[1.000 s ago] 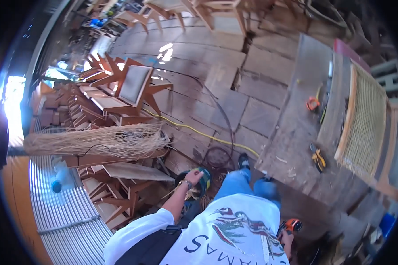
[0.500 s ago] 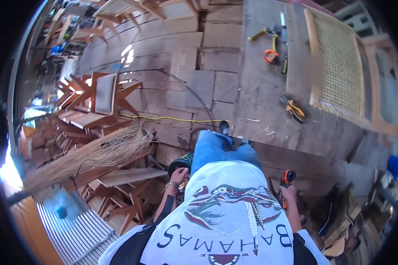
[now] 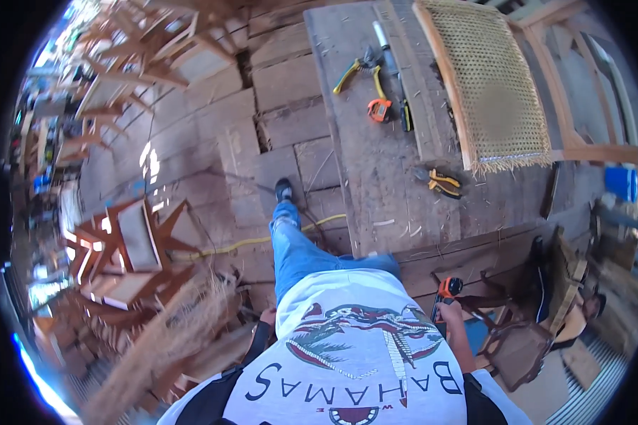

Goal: Attaching a woven cane seat to a wooden chair frame using a pneumatic staple gun.

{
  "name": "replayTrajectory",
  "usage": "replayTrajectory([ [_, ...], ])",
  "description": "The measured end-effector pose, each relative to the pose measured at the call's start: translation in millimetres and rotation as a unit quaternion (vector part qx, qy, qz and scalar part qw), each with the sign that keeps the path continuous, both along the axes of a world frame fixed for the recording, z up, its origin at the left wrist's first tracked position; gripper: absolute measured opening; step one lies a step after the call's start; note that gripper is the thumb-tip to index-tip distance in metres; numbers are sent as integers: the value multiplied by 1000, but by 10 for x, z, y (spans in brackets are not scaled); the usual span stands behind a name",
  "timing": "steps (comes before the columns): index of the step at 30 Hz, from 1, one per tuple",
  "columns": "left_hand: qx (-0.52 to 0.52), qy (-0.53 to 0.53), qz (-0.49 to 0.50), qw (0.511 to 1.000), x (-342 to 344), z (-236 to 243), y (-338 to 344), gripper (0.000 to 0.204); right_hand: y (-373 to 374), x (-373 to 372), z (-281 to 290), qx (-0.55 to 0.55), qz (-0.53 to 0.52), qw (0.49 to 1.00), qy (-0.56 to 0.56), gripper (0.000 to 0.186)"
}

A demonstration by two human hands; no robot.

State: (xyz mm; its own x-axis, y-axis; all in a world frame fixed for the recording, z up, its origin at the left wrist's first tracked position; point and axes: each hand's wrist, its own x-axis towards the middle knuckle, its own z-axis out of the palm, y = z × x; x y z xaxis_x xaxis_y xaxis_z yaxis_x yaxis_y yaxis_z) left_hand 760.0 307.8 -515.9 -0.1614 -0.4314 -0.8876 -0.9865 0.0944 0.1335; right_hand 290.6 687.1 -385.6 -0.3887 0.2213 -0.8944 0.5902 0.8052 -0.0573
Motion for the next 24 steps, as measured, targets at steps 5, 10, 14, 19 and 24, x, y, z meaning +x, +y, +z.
replayTrajectory([
  [5, 88, 35, 181, 979, -535, -105, -1570, 46, 443, 1025, -764, -146, -295, 944, 10, 5],
  [10, 37, 141, 94, 985, -1329, -344, -3801, 32, -1279, 1530, 347, 63, -317, 946, -27, 6],
  [14, -49, 236, 26, 970, -2012, -438, -5776, 36, -1995, 1850, 585, 24, -399, 915, -50, 6],
  [19, -192, 189, -105, 957, -3416, -24, -7085, 42, -2661, 2041, 485, -56, -494, 865, -65, 8],
  [24, -71, 223, -137, 962, -4804, 236, -6738, 43, -3023, 2341, -46, -106, -588, 797, -86, 14],
])
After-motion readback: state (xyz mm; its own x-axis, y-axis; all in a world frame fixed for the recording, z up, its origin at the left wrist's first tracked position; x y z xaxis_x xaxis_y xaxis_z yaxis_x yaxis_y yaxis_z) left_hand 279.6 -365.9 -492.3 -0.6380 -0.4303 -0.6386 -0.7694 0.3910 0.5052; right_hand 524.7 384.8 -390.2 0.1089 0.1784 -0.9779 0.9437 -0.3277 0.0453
